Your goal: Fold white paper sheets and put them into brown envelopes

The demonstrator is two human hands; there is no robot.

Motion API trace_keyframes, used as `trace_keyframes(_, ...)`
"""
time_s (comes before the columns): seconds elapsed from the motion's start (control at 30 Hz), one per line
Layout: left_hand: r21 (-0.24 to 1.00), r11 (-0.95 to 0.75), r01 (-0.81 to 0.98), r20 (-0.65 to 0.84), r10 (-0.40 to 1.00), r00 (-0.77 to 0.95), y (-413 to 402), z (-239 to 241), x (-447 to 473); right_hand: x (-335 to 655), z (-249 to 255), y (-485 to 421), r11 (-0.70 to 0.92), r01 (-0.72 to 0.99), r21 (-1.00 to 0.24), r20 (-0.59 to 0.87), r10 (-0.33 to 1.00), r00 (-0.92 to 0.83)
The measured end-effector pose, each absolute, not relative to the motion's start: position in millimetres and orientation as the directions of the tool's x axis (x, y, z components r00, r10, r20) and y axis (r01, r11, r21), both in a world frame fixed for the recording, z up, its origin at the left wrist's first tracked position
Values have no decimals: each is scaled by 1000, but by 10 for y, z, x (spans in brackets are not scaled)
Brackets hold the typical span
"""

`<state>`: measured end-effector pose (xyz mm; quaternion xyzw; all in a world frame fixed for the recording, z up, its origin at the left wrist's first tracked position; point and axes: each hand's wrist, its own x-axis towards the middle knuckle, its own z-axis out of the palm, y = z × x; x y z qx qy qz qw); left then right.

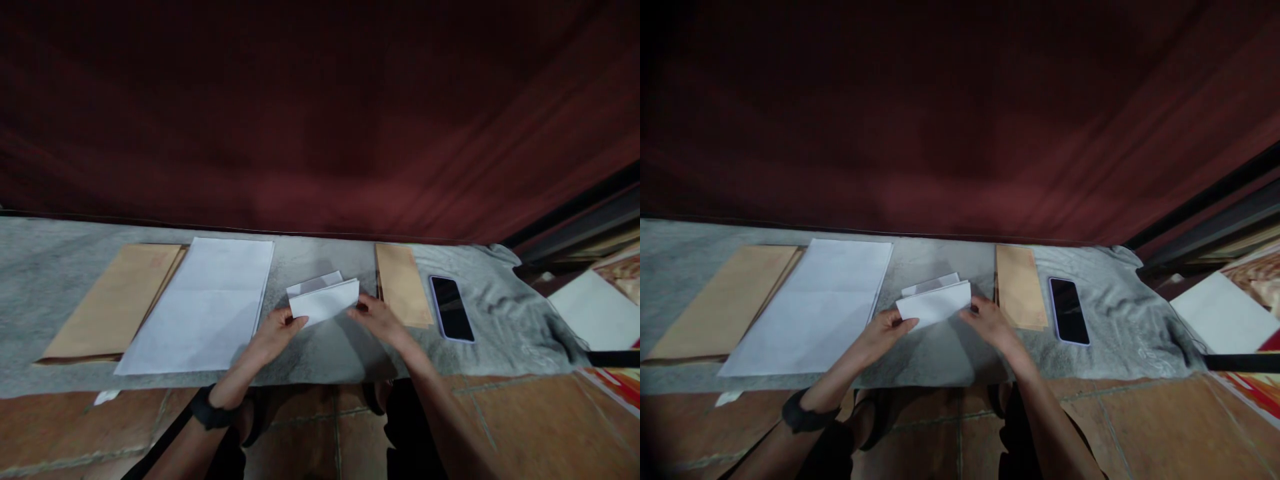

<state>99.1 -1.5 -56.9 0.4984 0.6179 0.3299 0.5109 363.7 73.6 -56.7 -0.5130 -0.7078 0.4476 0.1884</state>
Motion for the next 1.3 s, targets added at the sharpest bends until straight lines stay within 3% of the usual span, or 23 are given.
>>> trace_keyframes(0.2,872,250,421,-250,967,-56,-12,-577,997,3571,-644,737,88,638,-765,-192,914,-357)
trace_keyframes(0.43,569,318,758,-247,946,-211,24,-487,1074,3450,-717,672,170,809,-562,-174,932,-317)
trace_keyframes(0.8,367,386,846,-278,914,-296,39,-441,1169,3332,-704,542,214,838,-502,-56,959,-278)
trace_keyframes(1.13,276,365,889,-243,922,-303,-15,-425,1199,3263,-699,486,295,914,-279,52,955,-293)
trace_keyframes(1.23,301,325,896,-185,942,-279,-17,-445,1190,3228,-679,457,322,901,-291,85,946,-311)
trace_keyframes(1.3,361,219,907,-43,975,-219,-37,-481,1235,3173,-665,400,373,850,-371,124,928,-352)
